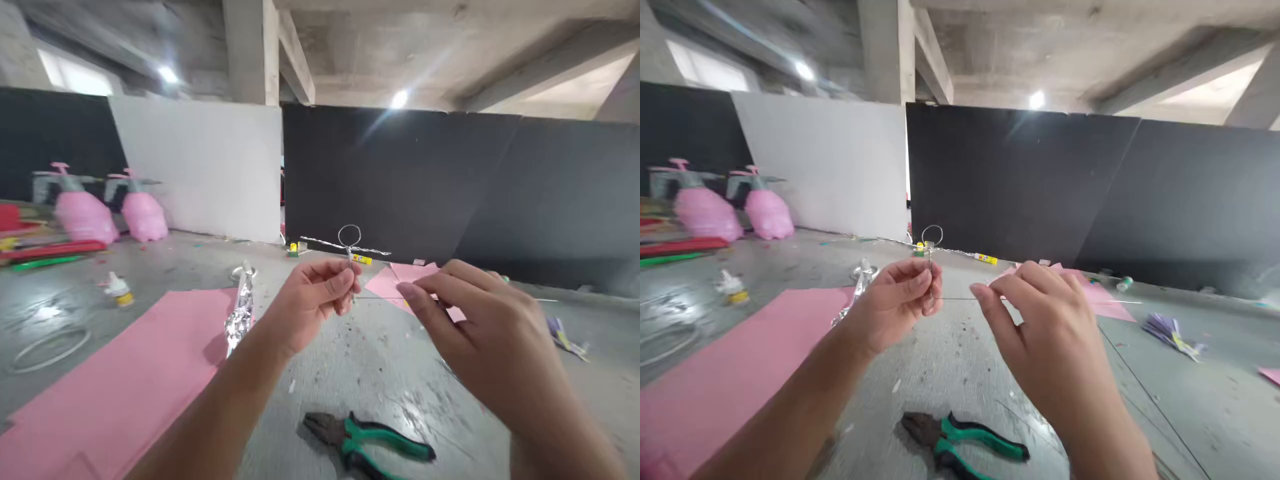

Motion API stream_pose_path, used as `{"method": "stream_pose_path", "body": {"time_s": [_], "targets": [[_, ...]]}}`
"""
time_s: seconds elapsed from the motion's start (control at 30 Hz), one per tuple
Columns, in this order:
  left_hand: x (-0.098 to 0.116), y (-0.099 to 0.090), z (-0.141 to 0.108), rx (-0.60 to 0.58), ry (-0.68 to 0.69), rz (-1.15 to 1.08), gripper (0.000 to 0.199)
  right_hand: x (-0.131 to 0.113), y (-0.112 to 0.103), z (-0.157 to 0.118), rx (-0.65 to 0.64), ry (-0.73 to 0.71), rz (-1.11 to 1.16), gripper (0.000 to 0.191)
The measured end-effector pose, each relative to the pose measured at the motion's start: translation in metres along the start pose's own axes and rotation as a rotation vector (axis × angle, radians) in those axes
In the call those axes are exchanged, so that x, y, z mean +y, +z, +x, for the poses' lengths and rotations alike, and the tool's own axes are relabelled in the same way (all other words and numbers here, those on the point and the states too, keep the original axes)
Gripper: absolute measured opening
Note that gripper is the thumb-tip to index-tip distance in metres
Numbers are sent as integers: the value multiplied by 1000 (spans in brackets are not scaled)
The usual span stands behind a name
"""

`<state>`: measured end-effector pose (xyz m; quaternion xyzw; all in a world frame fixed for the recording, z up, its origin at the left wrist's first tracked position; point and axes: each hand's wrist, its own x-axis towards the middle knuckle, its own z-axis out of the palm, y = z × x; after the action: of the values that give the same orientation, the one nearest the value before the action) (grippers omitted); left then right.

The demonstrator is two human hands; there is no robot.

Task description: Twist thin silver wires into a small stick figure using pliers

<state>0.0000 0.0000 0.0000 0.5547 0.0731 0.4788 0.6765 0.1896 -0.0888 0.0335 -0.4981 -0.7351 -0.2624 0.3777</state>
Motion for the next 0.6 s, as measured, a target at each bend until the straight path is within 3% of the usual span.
{"method": "stream_pose_path", "body": {"time_s": [0.6], "targets": [[-1,-1,2,0,-19,6,9,-10,11,2,-72,-9,127,22]]}}
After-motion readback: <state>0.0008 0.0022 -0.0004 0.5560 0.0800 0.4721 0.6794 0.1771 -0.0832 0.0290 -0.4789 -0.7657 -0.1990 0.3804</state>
